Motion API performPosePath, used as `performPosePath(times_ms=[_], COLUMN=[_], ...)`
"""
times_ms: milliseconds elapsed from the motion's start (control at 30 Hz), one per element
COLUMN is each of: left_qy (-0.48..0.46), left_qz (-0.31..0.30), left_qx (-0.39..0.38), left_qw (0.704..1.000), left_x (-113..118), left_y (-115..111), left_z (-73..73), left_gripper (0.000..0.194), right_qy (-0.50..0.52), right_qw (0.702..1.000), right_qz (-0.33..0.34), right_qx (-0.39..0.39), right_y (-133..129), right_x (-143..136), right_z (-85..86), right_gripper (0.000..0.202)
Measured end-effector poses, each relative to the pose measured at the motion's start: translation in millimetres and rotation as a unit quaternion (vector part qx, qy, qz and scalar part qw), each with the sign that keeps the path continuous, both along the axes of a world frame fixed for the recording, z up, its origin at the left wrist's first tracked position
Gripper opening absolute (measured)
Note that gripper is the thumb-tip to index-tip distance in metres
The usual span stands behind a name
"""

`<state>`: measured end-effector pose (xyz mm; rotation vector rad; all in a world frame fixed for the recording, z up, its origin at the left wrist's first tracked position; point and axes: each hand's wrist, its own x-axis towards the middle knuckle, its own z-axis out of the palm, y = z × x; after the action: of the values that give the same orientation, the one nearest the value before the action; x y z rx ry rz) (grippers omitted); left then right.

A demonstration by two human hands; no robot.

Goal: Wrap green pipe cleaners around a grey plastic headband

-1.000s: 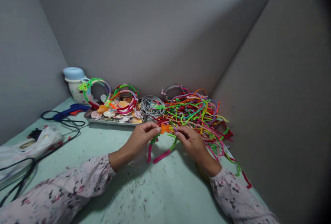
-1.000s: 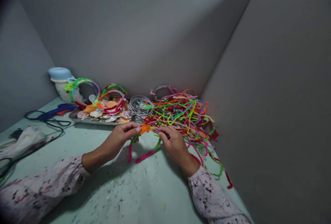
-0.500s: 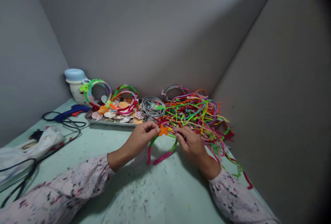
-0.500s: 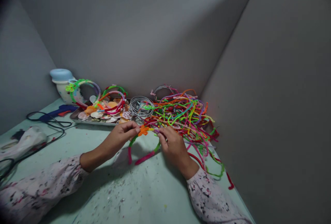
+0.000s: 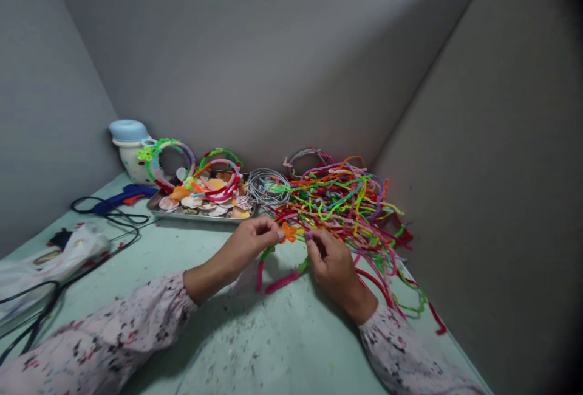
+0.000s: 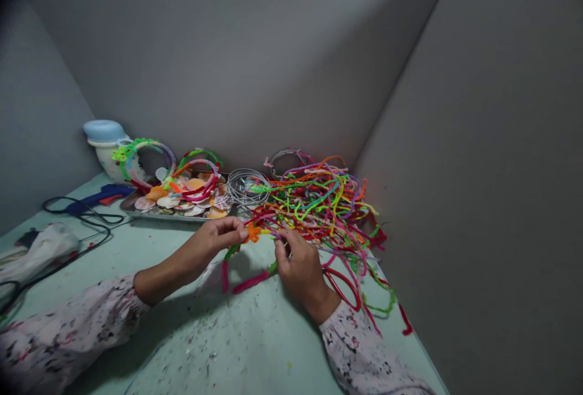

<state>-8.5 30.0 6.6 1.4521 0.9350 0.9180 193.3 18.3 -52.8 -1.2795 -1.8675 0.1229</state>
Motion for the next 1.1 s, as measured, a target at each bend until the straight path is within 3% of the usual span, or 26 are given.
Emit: performPosePath(times_ms=[467, 633, 833, 1100], left_qy=[0.020, -0.046, -0.147, -0.151], left_qz=[0.019, -0.015, -0.035, -0.043], left_qx=[-0.018, -0.042, -0.134, -0.110], left_qw=[0.999, 0.998, 0.979, 0.981], left_x=[1.4, -0.3, -0.6, -0.3], left_y=[9.1, 8.5, 14.5, 15.1], left_z=[-4.0, -4.5, -16.4, -27.6], left_gripper=[0.017, 0.019, 0.020, 0.019], right_qy=[0.014, 0.024, 0.046, 0.043], right_qw=[0.997, 0.998, 0.999, 0.999], right_qz=[0.025, 0.015, 0.004, 0.016], right_qx=[0.066, 0.052, 0.024, 0.019], right_y=[4.7, 5.3, 6.7, 7.8], right_x=[-0.6, -1.5, -0.6, -1.2], right_z=[-14.9, -17.1, -18.2, -18.2], right_gripper=[0.015, 0.015, 0.016, 0.017])
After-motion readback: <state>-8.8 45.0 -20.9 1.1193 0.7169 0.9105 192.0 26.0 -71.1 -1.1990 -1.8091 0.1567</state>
